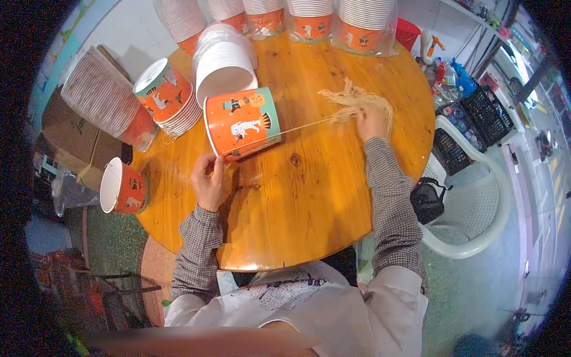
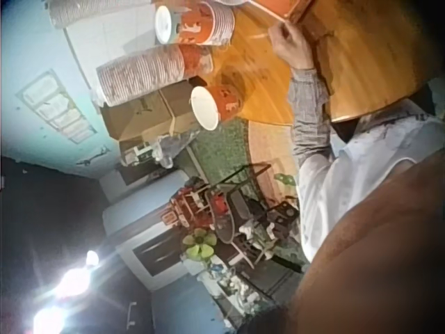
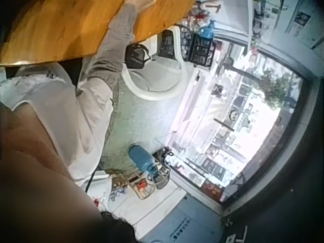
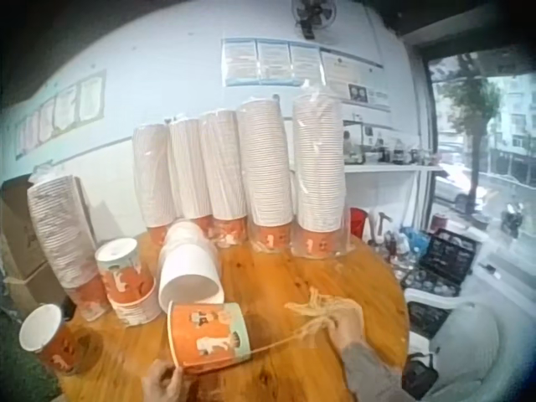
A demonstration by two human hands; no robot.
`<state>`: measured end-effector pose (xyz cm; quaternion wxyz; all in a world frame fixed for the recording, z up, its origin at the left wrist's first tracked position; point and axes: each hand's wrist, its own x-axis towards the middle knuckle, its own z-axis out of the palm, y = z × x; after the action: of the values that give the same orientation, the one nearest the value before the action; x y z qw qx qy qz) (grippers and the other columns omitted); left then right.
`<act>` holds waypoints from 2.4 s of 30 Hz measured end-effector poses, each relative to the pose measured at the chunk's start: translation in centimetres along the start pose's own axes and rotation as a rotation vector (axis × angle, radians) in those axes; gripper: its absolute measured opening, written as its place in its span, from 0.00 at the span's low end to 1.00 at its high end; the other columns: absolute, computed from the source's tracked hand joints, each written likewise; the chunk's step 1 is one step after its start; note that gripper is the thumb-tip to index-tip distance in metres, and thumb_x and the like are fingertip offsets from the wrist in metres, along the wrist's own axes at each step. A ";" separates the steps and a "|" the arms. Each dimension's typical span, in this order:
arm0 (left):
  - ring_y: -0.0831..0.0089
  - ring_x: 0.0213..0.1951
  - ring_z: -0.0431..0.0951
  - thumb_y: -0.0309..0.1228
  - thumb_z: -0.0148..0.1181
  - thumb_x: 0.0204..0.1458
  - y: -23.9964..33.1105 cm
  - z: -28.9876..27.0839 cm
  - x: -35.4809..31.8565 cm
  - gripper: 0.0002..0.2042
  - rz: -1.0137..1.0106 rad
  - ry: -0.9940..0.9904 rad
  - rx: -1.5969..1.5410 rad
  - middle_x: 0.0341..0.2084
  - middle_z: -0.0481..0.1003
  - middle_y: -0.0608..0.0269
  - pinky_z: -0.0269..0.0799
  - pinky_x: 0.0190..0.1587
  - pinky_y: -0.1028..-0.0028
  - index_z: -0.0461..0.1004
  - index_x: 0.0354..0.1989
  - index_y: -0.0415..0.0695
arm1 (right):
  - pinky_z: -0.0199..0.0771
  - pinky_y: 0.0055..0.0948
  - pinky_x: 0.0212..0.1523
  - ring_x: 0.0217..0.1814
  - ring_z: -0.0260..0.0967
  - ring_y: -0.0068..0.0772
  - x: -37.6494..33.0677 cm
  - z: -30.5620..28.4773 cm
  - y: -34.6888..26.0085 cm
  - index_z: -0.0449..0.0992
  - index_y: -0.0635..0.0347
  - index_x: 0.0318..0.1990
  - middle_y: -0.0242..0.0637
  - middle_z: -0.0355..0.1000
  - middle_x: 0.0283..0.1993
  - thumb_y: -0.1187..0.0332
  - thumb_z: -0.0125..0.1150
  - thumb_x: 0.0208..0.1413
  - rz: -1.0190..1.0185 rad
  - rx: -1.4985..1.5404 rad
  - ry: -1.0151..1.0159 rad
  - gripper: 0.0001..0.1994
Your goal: Thread rubber bands through pre-punched holes in paper cups to attach them.
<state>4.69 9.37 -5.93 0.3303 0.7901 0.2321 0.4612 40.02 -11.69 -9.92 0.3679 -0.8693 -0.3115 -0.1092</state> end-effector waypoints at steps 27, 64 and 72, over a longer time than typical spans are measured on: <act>0.63 0.32 0.76 0.17 0.62 0.47 4.8 0.1 -1.6 0.06 0.341 0.038 0.073 0.30 0.74 0.54 0.73 0.34 0.69 0.73 0.33 0.36 | 0.72 0.23 0.26 0.29 0.72 0.22 -11.2 3.3 -18.7 0.72 0.63 0.35 0.33 0.71 0.28 0.73 0.61 0.56 -0.023 0.880 -0.506 0.05; 0.87 0.20 0.69 0.29 0.58 0.57 9.9 -0.7 5.3 0.08 -0.366 -0.610 -0.447 0.20 0.74 0.70 0.62 0.21 0.85 0.75 0.34 0.35 | 0.72 0.37 0.32 0.35 0.71 0.49 -11.5 -8.9 -18.2 0.72 0.61 0.37 0.42 0.69 0.33 0.75 0.57 0.54 -0.404 0.286 -0.160 0.04; 0.87 0.23 0.69 0.29 0.58 0.56 10.6 1.0 4.9 0.08 -0.296 -0.735 -0.370 0.22 0.75 0.70 0.66 0.25 0.83 0.77 0.33 0.36 | 0.72 0.33 0.30 0.32 0.73 0.38 -10.2 -9.0 -20.7 0.74 0.60 0.34 0.37 0.68 0.31 0.76 0.59 0.52 -0.684 0.357 -0.020 0.02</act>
<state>8.54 5.16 4.36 0.5896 0.7874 0.1236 0.1309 19.57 -11.69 4.00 0.4527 -0.6385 -0.6011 -0.1614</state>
